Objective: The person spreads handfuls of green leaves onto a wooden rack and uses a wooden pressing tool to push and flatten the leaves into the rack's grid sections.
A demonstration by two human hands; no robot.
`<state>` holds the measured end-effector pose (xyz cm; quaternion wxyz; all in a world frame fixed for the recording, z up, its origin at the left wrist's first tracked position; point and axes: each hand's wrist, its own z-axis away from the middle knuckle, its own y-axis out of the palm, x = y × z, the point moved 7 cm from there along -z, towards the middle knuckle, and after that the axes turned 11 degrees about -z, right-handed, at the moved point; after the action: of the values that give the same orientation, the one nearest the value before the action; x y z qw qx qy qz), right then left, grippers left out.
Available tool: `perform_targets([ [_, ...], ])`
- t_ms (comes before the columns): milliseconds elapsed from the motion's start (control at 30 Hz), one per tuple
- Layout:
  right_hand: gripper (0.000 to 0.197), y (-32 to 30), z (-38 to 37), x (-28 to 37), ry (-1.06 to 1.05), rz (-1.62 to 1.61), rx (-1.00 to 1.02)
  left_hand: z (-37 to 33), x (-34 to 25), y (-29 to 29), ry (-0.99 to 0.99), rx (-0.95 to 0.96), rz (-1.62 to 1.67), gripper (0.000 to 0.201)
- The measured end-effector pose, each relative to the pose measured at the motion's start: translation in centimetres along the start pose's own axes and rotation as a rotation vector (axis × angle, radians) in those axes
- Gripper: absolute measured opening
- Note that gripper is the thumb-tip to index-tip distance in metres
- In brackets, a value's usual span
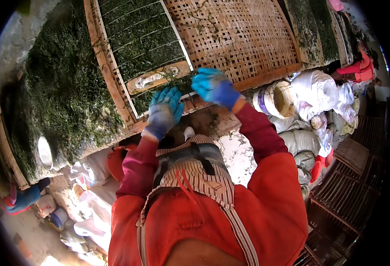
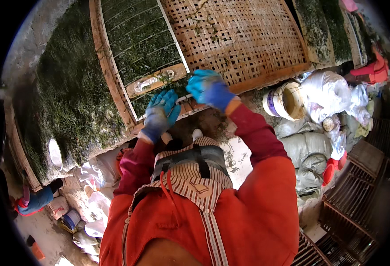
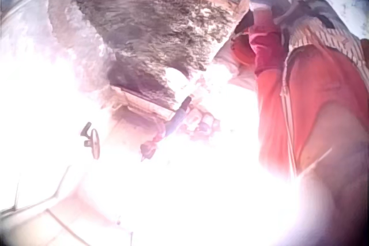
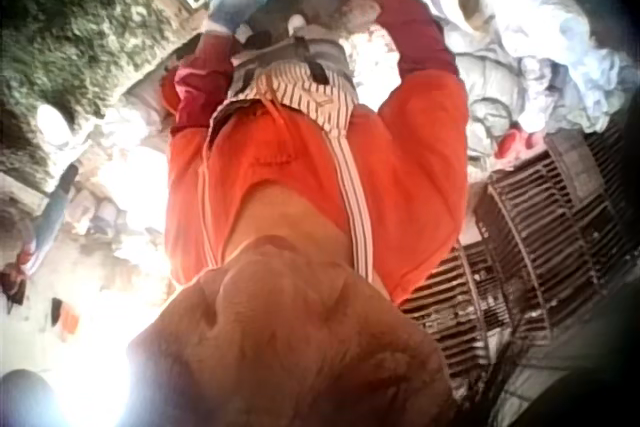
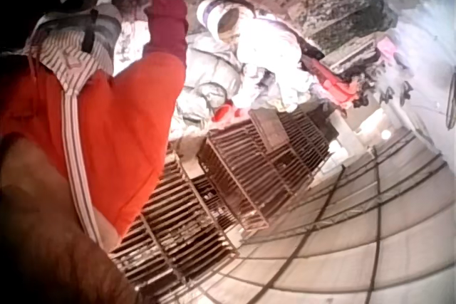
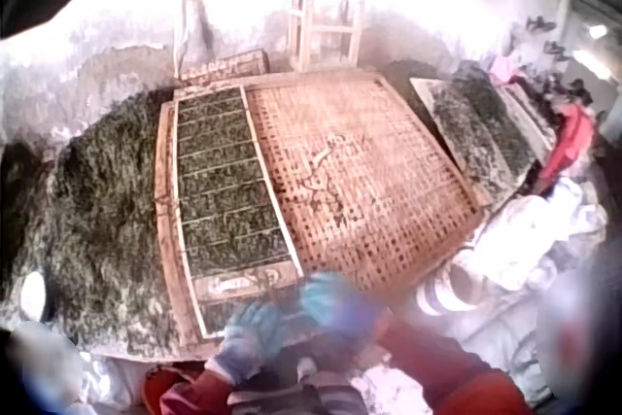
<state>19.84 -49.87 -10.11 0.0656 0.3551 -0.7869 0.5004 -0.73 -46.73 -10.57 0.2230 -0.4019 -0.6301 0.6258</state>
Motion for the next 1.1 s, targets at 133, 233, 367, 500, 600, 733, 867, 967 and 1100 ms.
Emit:
perform_targets([
  [133, 0.086, -2.6, 0.5, -2.2, 0.544, 0.022, 0.282, -1.6, -2.3, -2.8, 0.075, -0.019, 0.052, 0.056],
  [233, 0.08, 0.3, -1.0, -1.8, 0.566, 0.163, 0.457, -3.2, -3.1, 0.9, 0.034, 0.138, -0.042, 0.065],
  [367, 0.039, 0.5, -4.6, 1.0, 0.655, 0.089, 0.446, -3.6, -2.5, 2.7, -0.001, 0.234, -0.059, 0.066],
  [500, 0.029, 0.0, -7.1, 5.4, 0.246, -0.238, 0.225, -2.4, -1.3, 2.7, 0.091, 0.016, 0.138, 0.049],
  [600, 0.036, -0.1, -4.4, 5.5, -0.102, 0.416, 0.423, 0.1, 1.1, -1.5, 0.079, -0.266, 0.135, 0.037],
  [733, 0.035, 1.5, -2.3, 3.5, 0.163, 0.29, 0.579, 5.2, 4.0, -2.8, -0.023, -0.247, -0.023, 0.042],
  [867, 0.037, -1.1, -3.0, -0.4, 0.49, -0.278, -0.429, 7.1, 4.8, -4.3, -0.3, -0.36, -0.104, 0.063],
  [967, 0.042, 2.1, -5.0, 3.2, 0.393, -0.023, -0.471, 7.2, 5.0, -1.9, -0.336, -0.242, -0.166, 0.073],
  [1100, 0.043, 9.2, -3.9, 10.7, 0.007, 0.06, 0.211, 7.4, 5.0, -2.2, -0.318, -0.255, -0.131, 0.076],
])
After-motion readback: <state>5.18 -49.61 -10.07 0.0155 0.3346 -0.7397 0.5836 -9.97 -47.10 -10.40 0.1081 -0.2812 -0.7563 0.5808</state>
